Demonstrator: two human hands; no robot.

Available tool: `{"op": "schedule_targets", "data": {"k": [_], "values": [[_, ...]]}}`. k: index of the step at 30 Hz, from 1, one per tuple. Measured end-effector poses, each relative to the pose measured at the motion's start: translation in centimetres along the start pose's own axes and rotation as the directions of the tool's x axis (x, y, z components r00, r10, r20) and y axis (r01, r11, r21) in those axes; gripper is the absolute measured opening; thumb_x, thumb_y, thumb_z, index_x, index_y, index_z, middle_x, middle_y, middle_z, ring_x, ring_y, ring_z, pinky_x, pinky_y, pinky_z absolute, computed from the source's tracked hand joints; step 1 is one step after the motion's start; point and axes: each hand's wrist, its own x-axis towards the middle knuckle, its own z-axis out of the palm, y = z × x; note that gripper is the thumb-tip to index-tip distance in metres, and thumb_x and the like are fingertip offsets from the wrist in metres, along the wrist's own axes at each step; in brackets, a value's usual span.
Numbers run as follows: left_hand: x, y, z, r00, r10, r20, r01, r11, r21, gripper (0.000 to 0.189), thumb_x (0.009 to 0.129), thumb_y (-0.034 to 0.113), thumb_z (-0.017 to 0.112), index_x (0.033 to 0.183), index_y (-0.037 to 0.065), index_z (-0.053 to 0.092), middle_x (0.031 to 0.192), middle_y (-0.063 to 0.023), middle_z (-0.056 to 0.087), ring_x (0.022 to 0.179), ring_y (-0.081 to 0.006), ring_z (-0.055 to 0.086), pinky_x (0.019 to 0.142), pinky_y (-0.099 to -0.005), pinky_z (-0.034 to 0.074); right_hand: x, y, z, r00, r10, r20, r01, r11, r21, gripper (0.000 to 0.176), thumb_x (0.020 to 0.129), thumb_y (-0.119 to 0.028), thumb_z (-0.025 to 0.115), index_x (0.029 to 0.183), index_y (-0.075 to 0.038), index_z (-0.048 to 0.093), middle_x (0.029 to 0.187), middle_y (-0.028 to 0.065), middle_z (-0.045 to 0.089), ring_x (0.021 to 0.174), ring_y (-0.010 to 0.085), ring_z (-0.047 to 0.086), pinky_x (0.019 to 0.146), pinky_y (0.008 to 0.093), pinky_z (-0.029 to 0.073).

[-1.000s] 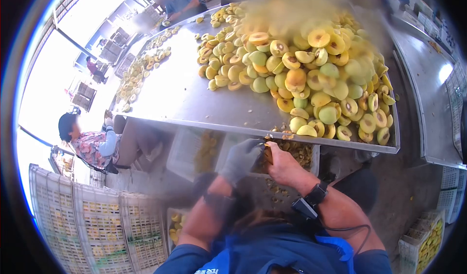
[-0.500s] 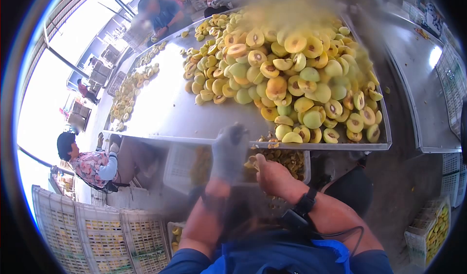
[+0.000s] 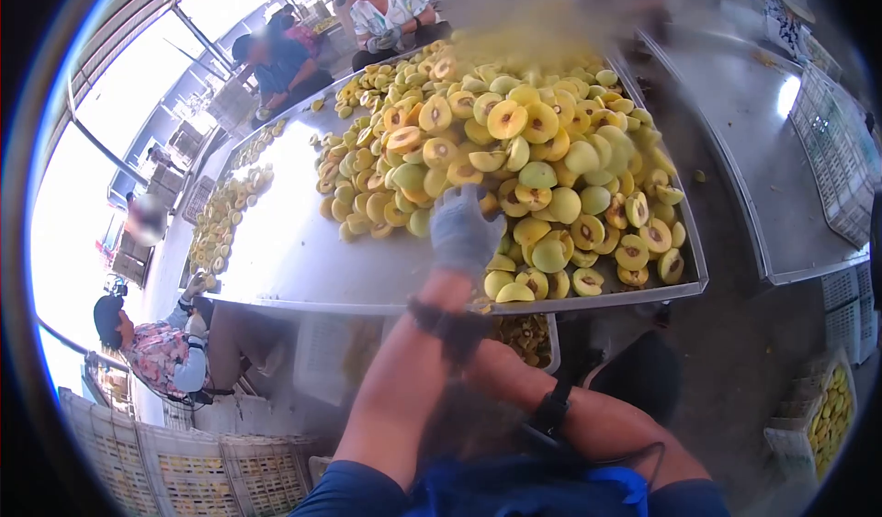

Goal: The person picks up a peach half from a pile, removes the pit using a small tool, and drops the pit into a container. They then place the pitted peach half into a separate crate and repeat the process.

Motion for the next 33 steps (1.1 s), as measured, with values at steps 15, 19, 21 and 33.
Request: {"op": "schedule_targets", "data": {"k": [15,19,21,33], "values": [[-9.5,-10.1,-6.0,0.88,-0.273,0.389,0.393,-0.041,-0.918,0.044,0.101,0.02,0.057,0.139,-0.002,0.055,0.116,-0.0149,0.068,0.093,-0.0282,0.071,0.077,-0.0388,0.061,0.6,-4.1,-5.9,0.955,0.295,0.027,-0.296,0.944,0.145,0.043,0.093,-0.014,0.058,0.131,0.005,0.048,0.103,0.0311,0.068,0.094,0.0495,0.066,0.084,0.0535,0.053],[-14.4,-13.1,-5.4,0.993,-0.07,-0.096,-0.005,0.779,-0.627,0.04,0.091,0.009,0.072,0.129,0.0,0.064,0.113,-0.0087,0.071,0.098,-0.0199,0.07,0.086,-0.0328,0.058,1.4,-6.8,-8.6,0.955,0.294,-0.036,-0.276,0.928,0.25,0.047,0.092,-0.012,0.059,0.134,0.005,0.046,0.102,0.0327,0.067,0.096,0.0507,0.064,0.084,0.0542,0.052],[-16.2,-13.6,-5.5,0.982,-0.189,0.001,0.14,0.726,-0.673,0.039,0.09,0.006,0.072,0.128,0.001,0.065,0.114,-0.0081,0.071,0.099,-0.0184,0.069,0.088,-0.0321,0.057,1.7,-7.7,-9.0,0.938,0.342,-0.051,-0.313,0.902,0.297,0.047,0.092,-0.012,0.062,0.133,0.005,0.047,0.099,0.0325,0.067,0.097,0.0503,0.064,0.084,0.0529,0.051],[-18.2,-7.6,-10.1,0.969,-0.221,0.11,0.24,0.733,-0.636,0.032,0.094,0.006,0.067,0.125,-0.002,0.064,0.112,-0.0107,0.071,0.099,-0.0173,0.067,0.086,-0.0325,0.056,1.9,-8.4,-7.0,0.93,0.366,0.043,-0.355,0.859,0.368,0.027,0.094,-0.014,0.062,0.111,0.005,0.053,0.088,0.029,0.066,0.085,0.048,0.064,0.076,0.0487,0.05]]}}
